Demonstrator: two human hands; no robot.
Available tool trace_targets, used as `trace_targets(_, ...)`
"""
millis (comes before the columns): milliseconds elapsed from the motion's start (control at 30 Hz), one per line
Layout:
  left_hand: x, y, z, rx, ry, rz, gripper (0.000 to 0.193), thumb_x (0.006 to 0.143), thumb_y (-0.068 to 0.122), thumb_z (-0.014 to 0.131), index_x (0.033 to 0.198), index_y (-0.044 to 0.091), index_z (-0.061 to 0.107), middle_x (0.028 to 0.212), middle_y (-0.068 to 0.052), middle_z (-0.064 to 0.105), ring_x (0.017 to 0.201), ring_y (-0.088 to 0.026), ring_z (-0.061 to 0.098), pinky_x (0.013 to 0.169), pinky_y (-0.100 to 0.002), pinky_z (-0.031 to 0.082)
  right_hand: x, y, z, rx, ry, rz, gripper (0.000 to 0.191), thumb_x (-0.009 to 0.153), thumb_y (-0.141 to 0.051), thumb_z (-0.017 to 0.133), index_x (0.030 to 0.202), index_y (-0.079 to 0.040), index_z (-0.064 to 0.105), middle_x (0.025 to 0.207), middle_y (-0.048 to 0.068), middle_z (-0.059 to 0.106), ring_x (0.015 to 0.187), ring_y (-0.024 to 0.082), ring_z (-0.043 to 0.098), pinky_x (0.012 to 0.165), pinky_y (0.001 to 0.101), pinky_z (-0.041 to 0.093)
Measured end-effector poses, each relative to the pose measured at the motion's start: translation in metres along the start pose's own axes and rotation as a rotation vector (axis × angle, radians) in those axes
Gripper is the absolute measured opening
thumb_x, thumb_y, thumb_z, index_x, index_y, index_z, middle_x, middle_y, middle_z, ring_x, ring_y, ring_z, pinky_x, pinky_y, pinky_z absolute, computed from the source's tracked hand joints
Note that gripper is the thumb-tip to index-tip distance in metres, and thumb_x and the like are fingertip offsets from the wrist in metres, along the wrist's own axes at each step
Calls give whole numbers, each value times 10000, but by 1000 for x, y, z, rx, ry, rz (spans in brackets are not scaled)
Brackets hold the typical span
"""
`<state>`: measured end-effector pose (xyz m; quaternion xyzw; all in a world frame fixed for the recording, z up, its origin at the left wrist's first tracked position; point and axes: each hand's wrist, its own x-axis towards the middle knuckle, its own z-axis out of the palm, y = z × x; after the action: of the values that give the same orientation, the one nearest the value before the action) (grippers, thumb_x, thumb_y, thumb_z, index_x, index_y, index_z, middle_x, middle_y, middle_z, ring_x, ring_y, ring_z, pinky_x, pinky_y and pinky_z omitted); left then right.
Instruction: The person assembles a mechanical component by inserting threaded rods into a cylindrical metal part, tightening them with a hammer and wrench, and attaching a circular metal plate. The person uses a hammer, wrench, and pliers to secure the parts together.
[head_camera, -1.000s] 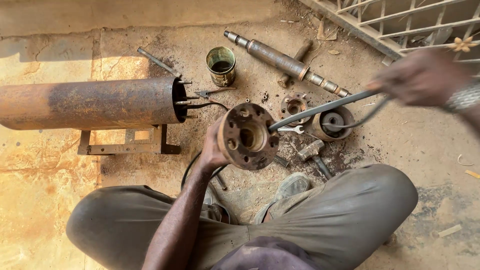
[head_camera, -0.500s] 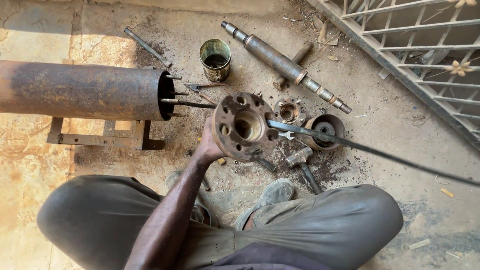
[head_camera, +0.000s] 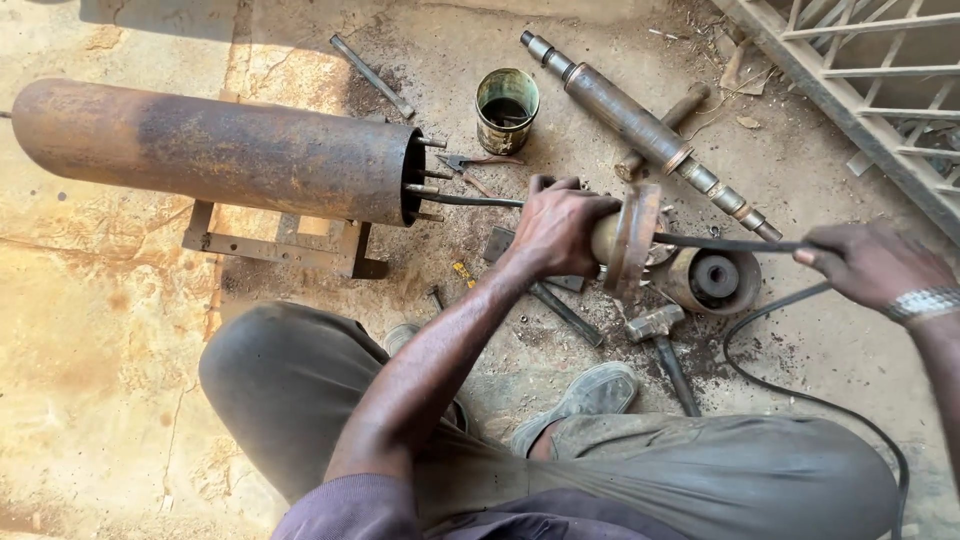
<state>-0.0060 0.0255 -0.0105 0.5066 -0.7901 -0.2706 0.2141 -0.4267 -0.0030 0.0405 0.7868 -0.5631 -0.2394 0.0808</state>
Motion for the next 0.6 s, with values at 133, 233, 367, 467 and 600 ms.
trace_targets(133,5,-33,2,98,-13,-119,785,512,357,953,1239,212,697,1036,-39,775,1166,-317,597,1025,-570,341,20,-99,-47,679,293,42,574,1001,-464,684,1449,-112,619,1192,170,712,1083,308,679,972,467,552)
trace_targets(233,6,-49,20,108,-35,-170,826,535,417,970,1277,202,676,1054,-74,759,1189,-321,606,1029,-581,356,34,-212,-78,663,-361,194,980,826,-561,808,1617,-175,375,984,177,751,857,283,760,738,373,651)
trace_targets(367,10,-57,39,183,24,-95,829,580,476,968,1277,156,654,1068,-83,761,1174,-337,622,1025,-593,358,42,-262,-66,938,197,65,958,631,-447,953,1324,69,539,913,200,746,749,268,746,712,390,635)
trace_targets(467,-2,-51,45,52,-139,-141,858,613,485,951,1329,157,610,1149,-73,741,1201,-255,608,1131,-544,328,46,-247,-34,1031,222,152,630,733,-324,918,1189,25,658,926,174,760,758,242,753,714,387,638)
trace_targets(600,-46,-42,52,-228,536,-322,1018,650,529,873,1461,113,420,1446,-146,526,1381,-354,458,1176,-579,283,53,-240,-3,1210,288,213,361,779,-162,884,1073,-1,749,917,160,783,763,224,756,732,368,611)
